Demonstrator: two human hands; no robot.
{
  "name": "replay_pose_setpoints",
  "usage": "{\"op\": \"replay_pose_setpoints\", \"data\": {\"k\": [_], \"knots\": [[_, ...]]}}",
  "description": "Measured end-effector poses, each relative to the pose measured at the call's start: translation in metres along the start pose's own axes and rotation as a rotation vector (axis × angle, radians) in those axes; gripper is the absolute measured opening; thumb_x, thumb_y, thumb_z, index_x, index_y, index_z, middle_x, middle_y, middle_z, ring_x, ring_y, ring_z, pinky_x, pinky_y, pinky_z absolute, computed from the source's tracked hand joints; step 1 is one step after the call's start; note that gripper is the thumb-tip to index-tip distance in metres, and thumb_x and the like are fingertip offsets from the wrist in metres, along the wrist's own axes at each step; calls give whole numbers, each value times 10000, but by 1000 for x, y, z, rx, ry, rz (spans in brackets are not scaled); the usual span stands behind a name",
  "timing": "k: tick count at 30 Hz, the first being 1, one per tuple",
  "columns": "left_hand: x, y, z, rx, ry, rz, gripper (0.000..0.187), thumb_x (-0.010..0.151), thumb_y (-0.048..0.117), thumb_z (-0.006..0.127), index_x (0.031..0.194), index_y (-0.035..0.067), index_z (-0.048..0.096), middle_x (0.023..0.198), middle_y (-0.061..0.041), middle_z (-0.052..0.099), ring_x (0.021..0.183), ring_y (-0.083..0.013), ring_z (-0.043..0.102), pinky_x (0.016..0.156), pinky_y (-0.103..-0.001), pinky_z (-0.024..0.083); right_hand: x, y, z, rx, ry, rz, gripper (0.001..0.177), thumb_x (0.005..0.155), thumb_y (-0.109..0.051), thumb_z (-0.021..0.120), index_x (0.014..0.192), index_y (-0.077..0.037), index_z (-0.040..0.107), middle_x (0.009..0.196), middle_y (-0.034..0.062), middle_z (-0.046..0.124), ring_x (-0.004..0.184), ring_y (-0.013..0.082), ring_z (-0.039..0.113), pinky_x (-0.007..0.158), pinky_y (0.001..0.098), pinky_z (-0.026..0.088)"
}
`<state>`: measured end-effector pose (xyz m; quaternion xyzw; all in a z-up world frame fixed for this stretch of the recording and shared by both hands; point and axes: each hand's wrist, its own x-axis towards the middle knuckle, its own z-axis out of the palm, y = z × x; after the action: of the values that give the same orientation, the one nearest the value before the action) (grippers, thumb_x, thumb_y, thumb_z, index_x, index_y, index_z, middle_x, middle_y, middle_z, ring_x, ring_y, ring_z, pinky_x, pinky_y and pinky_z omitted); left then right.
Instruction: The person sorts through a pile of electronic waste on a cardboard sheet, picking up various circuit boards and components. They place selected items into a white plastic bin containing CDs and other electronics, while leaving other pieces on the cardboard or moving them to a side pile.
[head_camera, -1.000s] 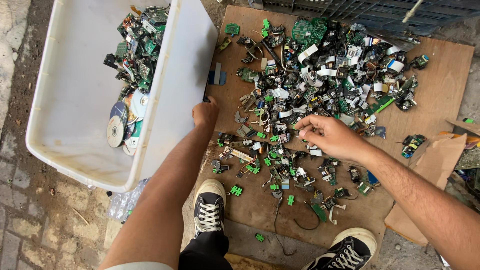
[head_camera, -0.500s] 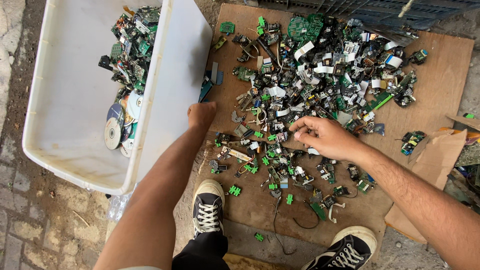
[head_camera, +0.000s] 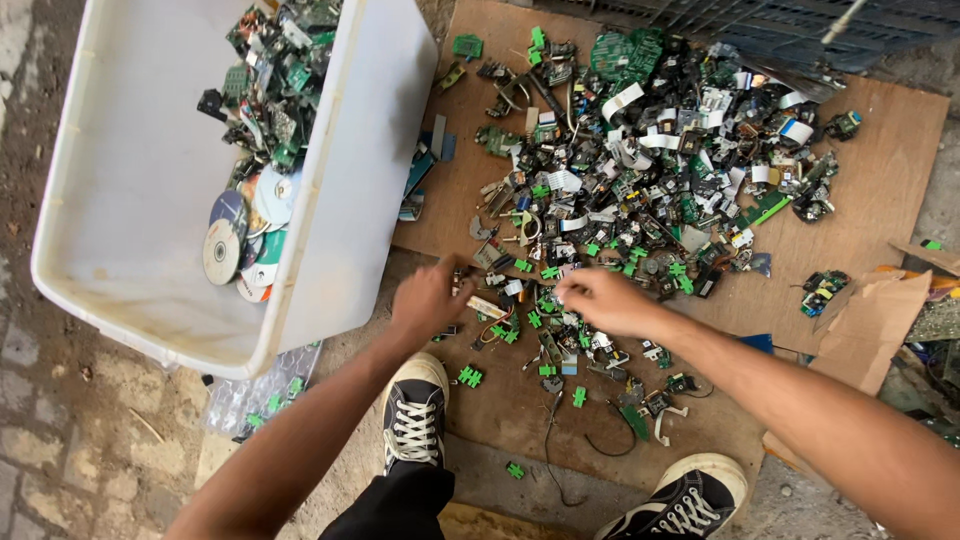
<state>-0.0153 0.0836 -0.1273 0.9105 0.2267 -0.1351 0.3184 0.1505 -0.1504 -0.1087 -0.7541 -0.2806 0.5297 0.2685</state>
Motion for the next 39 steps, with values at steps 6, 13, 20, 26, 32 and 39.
{"op": "replay_pose_setpoints", "data": {"k": [6, 13, 20, 26, 32, 39], "knots": [[-55, -15, -30, -1082, 197, -96, 347, 960, 202, 701, 1245, 42, 585, 937, -117, 620, 646, -207, 664, 482, -287, 541, 81, -59, 40, -152, 73, -9, 416, 972, -475, 586, 1162, -145, 753, 1110, 165, 761, 1147, 404, 683, 1007, 508, 524], [-63, -14, -67, -1511, 291, 21, 711, 1017, 425, 503, 1534, 7, 252, 1252, -165, 546, 957, -214, 663, 758, -318, 570, 244, -93, 48, -18, 412, -32, 565, 1024, -601, 521, 1203, -105, 723, 1152, 152, 734, 1128, 316, 694, 925, 440, 557], [-52, -25, -70, -1647, 393, 71, 629, 1056, 575, 313, 1539, 173, 310, 1174, -132, 635, 861, -235, 724, 719, -316, 580, 303, -95, 61, 257, 417, 37, 459, 1027, -427, 470, 1098, -35, 698, 729, 93, 728, 470, 200, 671, 390, 323, 564], [-47, -25, -69, -1737, 332, -49, 738, 1025, 654, 260, 1461, 86, 442, 1163, -159, 676, 836, -268, 730, 702, -350, 586, 303, -87, 71, 346, 500, 51, 382, 998, -306, 487, 1049, 7, 699, 722, 110, 732, 456, 186, 651, 349, 306, 544], [-44, -30, -87, -1861, 378, -100, 876, 970, 724, 265, 1551, 75, 351, 1227, -190, 673, 832, -309, 744, 690, -412, 613, 300, -65, 86, 409, 594, -16, 282, 925, -238, 537, 865, -10, 691, 664, 113, 692, 438, 187, 626, 324, 282, 517], [-41, -29, -86, -1800, 421, -122, 771, 1008, 643, 269, 1573, 130, 381, 1260, -144, 679, 831, -254, 742, 683, -355, 613, 259, -66, 141, 326, 1053, -158, 242, 1051, -160, 515, 914, -39, 673, 675, 110, 673, 578, 213, 621, 525, 330, 510]]}}
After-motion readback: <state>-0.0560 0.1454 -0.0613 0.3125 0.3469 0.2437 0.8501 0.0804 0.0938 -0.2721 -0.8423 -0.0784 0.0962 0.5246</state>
